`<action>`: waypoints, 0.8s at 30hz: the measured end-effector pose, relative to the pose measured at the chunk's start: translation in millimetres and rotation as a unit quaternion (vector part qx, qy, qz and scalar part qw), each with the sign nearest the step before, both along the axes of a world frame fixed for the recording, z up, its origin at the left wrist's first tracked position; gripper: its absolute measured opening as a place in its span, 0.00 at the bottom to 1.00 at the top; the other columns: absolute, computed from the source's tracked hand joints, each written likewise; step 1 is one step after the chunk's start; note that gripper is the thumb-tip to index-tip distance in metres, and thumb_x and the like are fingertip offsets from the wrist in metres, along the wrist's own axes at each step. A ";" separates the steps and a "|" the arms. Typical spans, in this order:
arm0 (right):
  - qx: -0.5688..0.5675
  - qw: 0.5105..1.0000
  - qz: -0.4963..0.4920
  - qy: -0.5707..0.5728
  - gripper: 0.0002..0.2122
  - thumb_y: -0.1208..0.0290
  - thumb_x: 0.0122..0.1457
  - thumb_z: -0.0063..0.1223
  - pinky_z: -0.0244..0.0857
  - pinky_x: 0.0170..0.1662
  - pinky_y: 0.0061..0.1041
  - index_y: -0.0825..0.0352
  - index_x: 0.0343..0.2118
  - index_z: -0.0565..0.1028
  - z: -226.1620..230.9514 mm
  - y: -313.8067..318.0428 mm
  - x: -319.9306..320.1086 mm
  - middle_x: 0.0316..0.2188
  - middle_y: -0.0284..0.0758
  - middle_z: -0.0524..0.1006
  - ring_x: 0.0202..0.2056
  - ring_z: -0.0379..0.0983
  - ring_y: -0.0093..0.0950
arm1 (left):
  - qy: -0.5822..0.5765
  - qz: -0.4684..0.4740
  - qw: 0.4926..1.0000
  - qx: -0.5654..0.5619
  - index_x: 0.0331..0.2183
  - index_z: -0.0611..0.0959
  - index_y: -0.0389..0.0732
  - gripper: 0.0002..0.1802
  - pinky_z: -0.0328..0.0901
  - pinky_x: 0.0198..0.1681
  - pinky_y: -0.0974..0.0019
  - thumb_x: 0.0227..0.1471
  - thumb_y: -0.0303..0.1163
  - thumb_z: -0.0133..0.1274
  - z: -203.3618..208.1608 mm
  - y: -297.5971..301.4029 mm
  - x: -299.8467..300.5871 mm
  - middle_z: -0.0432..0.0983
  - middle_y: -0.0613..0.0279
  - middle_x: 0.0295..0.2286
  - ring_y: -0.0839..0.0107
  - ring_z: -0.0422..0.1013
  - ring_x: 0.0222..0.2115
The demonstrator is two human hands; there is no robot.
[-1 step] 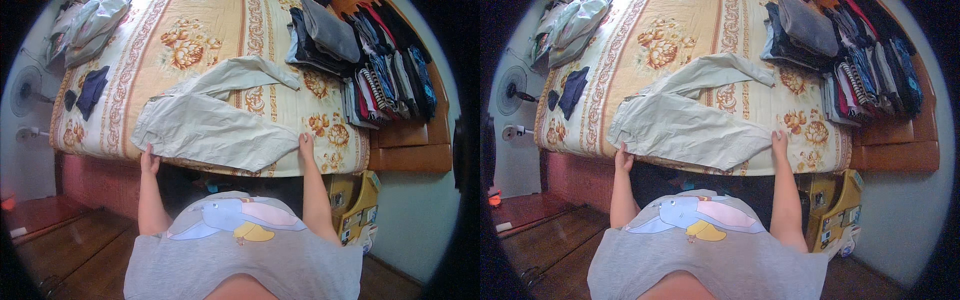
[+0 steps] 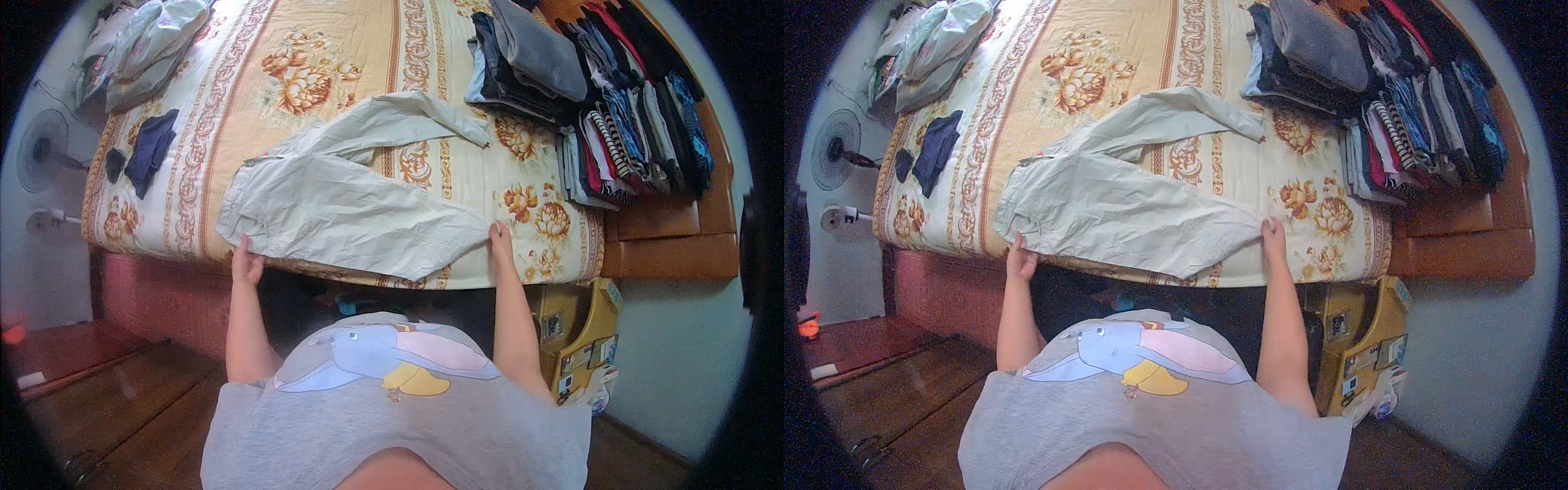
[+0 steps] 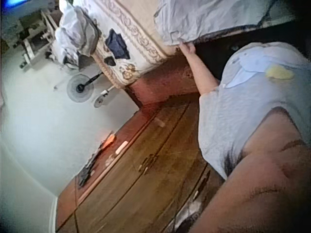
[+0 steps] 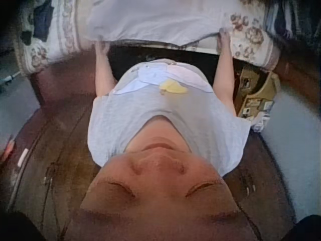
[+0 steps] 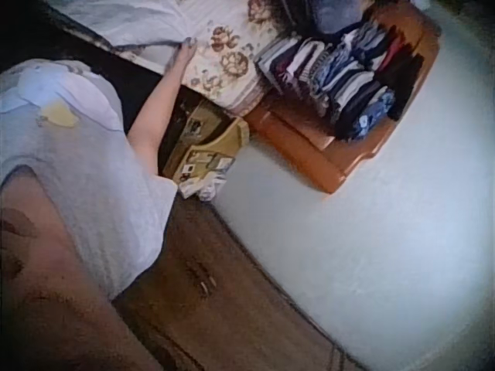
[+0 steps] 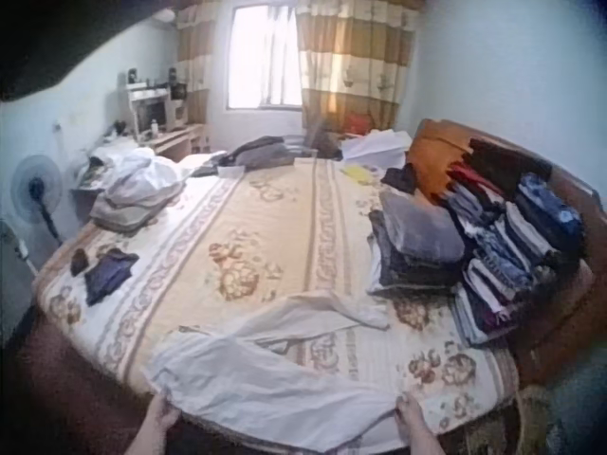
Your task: The person folds several garments on a bed, including black pants, blue jeans, black trousers, gray sweatpants, and a light-colored shirt. Each item is smoothed, folded into a compact rectangle, and placed on a growing stack on the right side of the bed.
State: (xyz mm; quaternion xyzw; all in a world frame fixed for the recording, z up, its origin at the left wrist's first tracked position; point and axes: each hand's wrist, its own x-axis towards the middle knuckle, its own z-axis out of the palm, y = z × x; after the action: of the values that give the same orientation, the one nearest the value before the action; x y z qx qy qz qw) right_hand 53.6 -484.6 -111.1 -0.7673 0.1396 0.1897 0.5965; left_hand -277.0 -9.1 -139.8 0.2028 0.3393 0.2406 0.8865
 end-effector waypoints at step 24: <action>-0.105 0.974 0.177 0.091 0.21 0.58 0.53 0.48 0.65 0.40 0.29 0.70 0.44 0.65 91.8 -43.1 69.5 0.37 0.38 0.75 0.37 0.72 0.31 | 0.065 -0.143 0.987 -0.044 0.49 0.66 0.41 0.30 0.62 0.45 0.55 0.51 0.51 0.45 9.0 -136.6 39.4 0.67 0.56 0.45 0.58 0.64 0.45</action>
State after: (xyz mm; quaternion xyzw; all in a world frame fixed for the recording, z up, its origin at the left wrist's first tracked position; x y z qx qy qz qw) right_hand 123.1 -527.8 -19.3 -0.8176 0.0742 0.3454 0.4546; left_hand -237.7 -145.8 -130.8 0.2253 0.3742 0.0821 0.8958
